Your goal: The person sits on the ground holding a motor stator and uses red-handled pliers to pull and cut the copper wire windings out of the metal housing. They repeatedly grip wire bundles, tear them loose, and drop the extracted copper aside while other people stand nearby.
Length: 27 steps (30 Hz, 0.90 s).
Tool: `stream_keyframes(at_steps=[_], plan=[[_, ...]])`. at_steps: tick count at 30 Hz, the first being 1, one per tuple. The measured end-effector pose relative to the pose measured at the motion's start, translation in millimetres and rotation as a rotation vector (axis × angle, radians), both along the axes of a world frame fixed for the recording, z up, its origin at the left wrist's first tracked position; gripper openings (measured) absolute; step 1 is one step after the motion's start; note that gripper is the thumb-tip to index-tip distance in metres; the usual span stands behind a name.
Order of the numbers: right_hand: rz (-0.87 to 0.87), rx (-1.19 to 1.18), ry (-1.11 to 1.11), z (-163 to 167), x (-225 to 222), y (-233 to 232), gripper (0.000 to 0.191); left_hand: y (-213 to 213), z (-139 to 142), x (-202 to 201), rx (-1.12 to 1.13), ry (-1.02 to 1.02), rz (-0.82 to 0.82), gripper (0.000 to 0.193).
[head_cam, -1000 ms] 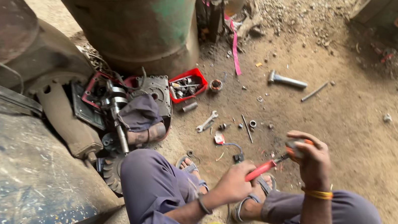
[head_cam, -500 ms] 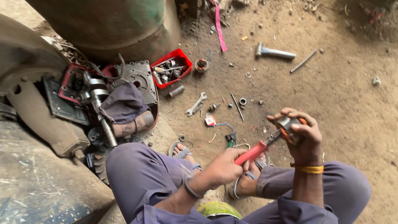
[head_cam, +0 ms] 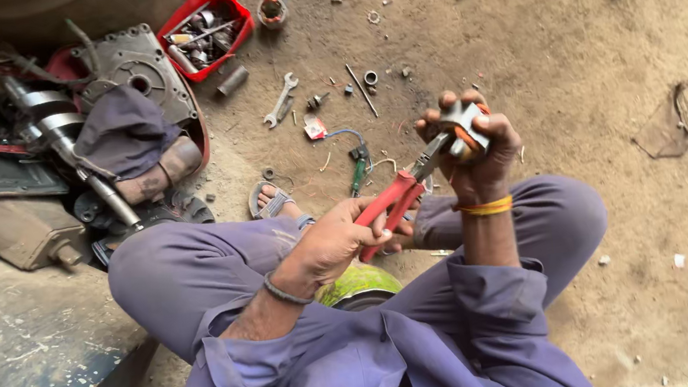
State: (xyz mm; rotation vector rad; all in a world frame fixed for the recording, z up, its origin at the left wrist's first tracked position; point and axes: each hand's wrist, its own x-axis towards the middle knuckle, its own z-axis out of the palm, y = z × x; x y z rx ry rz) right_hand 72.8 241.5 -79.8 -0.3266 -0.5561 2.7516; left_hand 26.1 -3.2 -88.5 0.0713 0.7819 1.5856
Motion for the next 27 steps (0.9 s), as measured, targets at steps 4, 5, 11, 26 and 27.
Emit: stream_keyframes(at_steps=[4, 5, 11, 26, 27], plan=[[-0.047, -0.131, 0.059, -9.2, -6.1, -5.8, 0.025, 7.9, -19.9, 13.7, 0.052, 0.368, 0.145, 0.014], [-0.071, -0.123, 0.055, -10.3, -6.4, -6.3, 0.024, 8.9, -24.5, 15.8, 0.031, 0.519, 0.167, 0.014], [-0.133, -0.038, -0.001, -4.3, -0.3, -1.4, 0.022, 13.8, -33.1, 22.7, -0.081, 0.788, 0.135, 0.022], [-0.101, -0.031, -0.239, 3.9, 3.3, 15.2, 0.023, -1.2, 25.7, -8.4, -0.224, 1.008, -0.164, 0.024], [-0.091, -0.077, -0.223, 4.1, 2.9, 15.8, 0.022, -1.9, 27.1, -8.4, -0.199, 1.052, -0.129, 0.024]])
